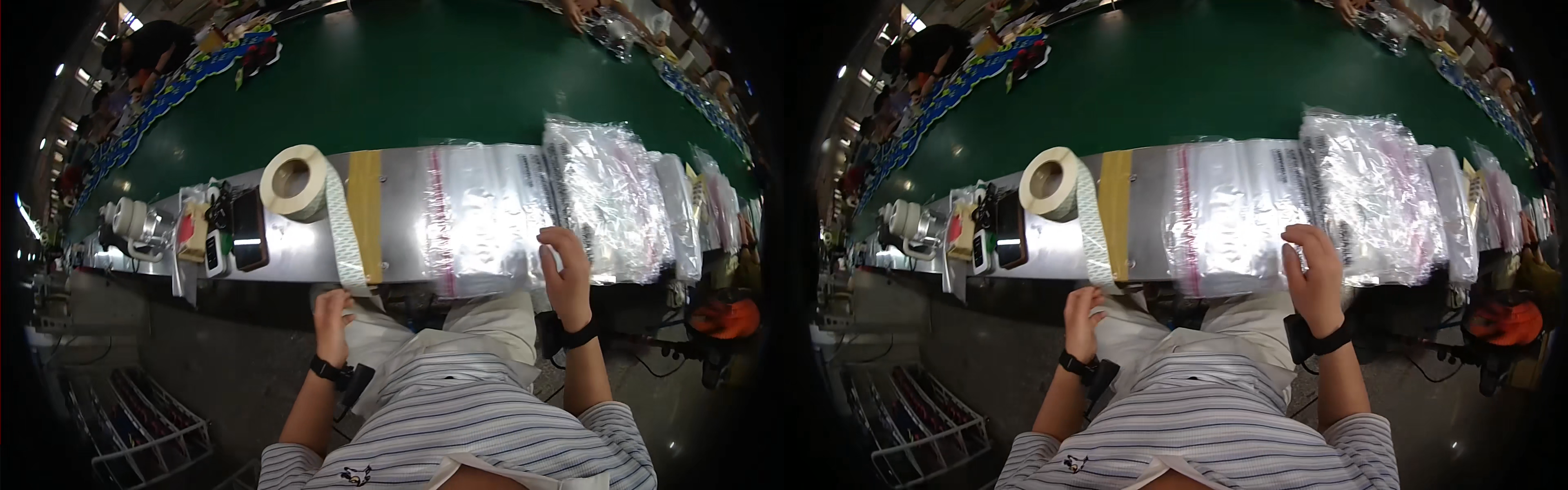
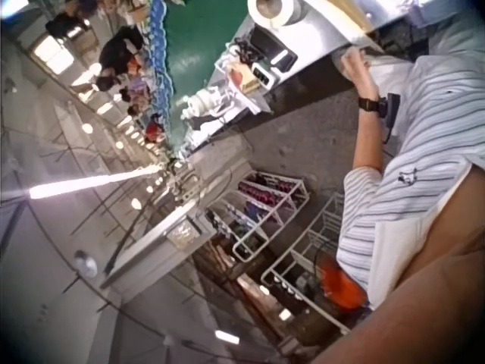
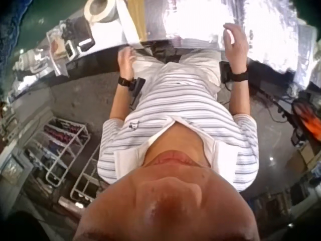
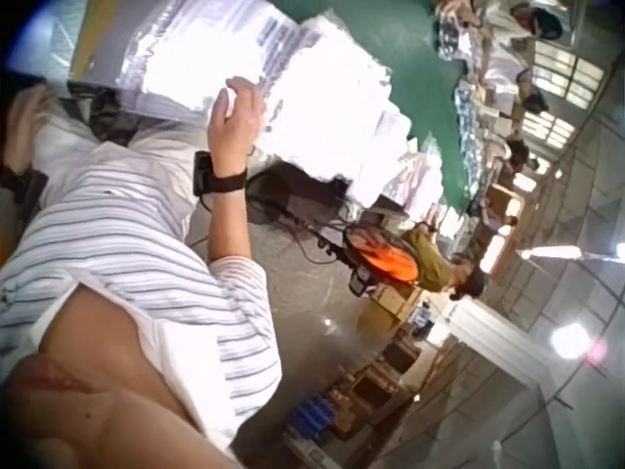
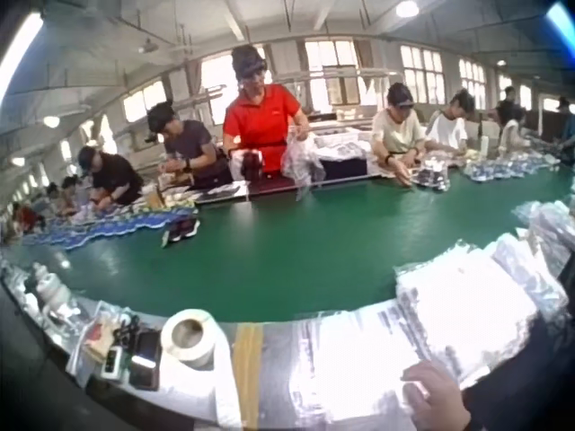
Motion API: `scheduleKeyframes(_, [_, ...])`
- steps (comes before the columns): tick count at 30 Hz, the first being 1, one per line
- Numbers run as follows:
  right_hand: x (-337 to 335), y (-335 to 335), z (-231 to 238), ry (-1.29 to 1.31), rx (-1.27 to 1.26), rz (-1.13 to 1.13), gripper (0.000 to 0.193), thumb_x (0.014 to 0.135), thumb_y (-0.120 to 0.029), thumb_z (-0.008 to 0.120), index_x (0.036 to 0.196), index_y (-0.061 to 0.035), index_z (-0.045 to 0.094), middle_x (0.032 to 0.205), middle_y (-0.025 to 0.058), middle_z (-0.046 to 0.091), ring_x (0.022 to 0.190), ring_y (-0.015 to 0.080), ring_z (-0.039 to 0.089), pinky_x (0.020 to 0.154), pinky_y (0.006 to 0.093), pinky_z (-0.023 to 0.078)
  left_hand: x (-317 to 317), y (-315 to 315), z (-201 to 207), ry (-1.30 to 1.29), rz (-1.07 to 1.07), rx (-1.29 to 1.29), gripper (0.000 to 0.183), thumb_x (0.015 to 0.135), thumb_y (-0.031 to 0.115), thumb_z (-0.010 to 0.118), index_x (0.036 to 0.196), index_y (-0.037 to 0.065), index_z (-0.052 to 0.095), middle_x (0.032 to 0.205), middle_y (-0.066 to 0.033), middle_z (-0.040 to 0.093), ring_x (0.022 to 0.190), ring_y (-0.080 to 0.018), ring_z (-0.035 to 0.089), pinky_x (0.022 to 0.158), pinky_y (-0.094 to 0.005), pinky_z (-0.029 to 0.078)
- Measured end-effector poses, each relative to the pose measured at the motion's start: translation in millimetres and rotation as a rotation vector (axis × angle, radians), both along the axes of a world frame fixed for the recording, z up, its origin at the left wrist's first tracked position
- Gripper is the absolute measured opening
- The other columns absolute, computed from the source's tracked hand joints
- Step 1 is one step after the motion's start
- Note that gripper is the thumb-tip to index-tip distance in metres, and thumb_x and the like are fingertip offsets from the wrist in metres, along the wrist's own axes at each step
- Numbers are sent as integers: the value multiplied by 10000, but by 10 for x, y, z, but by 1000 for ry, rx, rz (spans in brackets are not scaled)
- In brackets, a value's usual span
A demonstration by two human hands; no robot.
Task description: The person applies printed labels to a stack of clear polyethylene bags on a green factory table. They peel each label from a roll, align it on a bag, and smooth it down, repeating the process for multiple bags. Other workers in the background pack blue shoes into similar bags.
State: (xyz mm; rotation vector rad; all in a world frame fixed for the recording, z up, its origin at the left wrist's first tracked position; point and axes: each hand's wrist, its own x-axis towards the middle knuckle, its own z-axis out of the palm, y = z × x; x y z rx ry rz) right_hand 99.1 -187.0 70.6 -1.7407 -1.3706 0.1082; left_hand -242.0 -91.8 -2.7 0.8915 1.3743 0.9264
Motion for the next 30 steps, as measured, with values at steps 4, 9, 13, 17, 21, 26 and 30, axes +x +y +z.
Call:
scheduleKeyframes(4, [-605, 375, -64, 406, -231, 429, 114, 838, -59, 571, 937, -11, 604, 906, 104, 609, 821, 224, 601, 715, 303, 477, 107, 22, -374, 206, -395, 208, 253, 904, 157, 553, 1111, 11, 554, 1035, -61, 554, 964, -114, 517, 825, -251, 406])
scheduleKeyframes(9, [-973, 574, -148, 384, -475, 723, 155, 880, -148, 567, 955, -15, 594, 822, 81, 599, 748, 178, 574, 680, 295, 461, 380, -56, 260, -381, -339, -203, 202, 918, 146, 537, 1083, 31, 560, 872, -17, 607, 744, -85, 560, 632, -228, 463])
scheduleKeyframes(13, [-1049, 557, -164, 623, -693, 822, 162, 909, -164, 550, 946, -7, 571, 736, 30, 552, 686, 111, 520, 649, 271, 439, 541, -68, 446, -363, -336, -184, 159, 917, 199, 555, 979, 56, 591, 760, 14, 594, 571, -35, 503, 471, -169, 388])
scheduleKeyframes(17, [-1047, 575, -226, 1103, -566, 647, 149, 929, -164, 518, 880, -25, 545, 741, -30, 514, 675, 39, 455, 594, 213, 389, 618, -36, 481, -224, -422, -86, 164, 912, 196, 568, 974, 46, 588, 714, 24, 564, 532, -14, 447, 462, -158, 348])
scheduleKeyframes(21, [-1001, 588, -240, 1039, -499, 645, 134, 897, -135, 545, 864, -5, 546, 726, -10, 519, 674, 40, 458, 591, 218, 397, 666, -31, 619, -83, -445, 13, 147, 881, 151, 607, 944, 21, 580, 760, 10, 564, 573, -23, 464, 499, -163, 381])
scheduleKeyframes(26, [-891, 530, -94, 699, -379, 633, 66, 859, -77, 584, 861, -12, 569, 745, 5, 533, 658, 77, 483, 603, 225, 411, 652, -16, 729, 461, -273, 925, 201, 773, 83, 689, 935, 21, 587, 996, -94, 572, 827, -178, 552, 695, -300, 461])
scheduleKeyframes(30, [-1024, 621, -144, 518, -115, 687, 67, 819, -51, 620, 855, -5, 586, 819, 50, 540, 722, 140, 532, 629, 256, 440, 697, -48, 780, 575, -512, 957, 269, 753, 88, 700, 983, 4, 588, 1034, -130, 586, 868, -270, 580, 757, -342, 470])
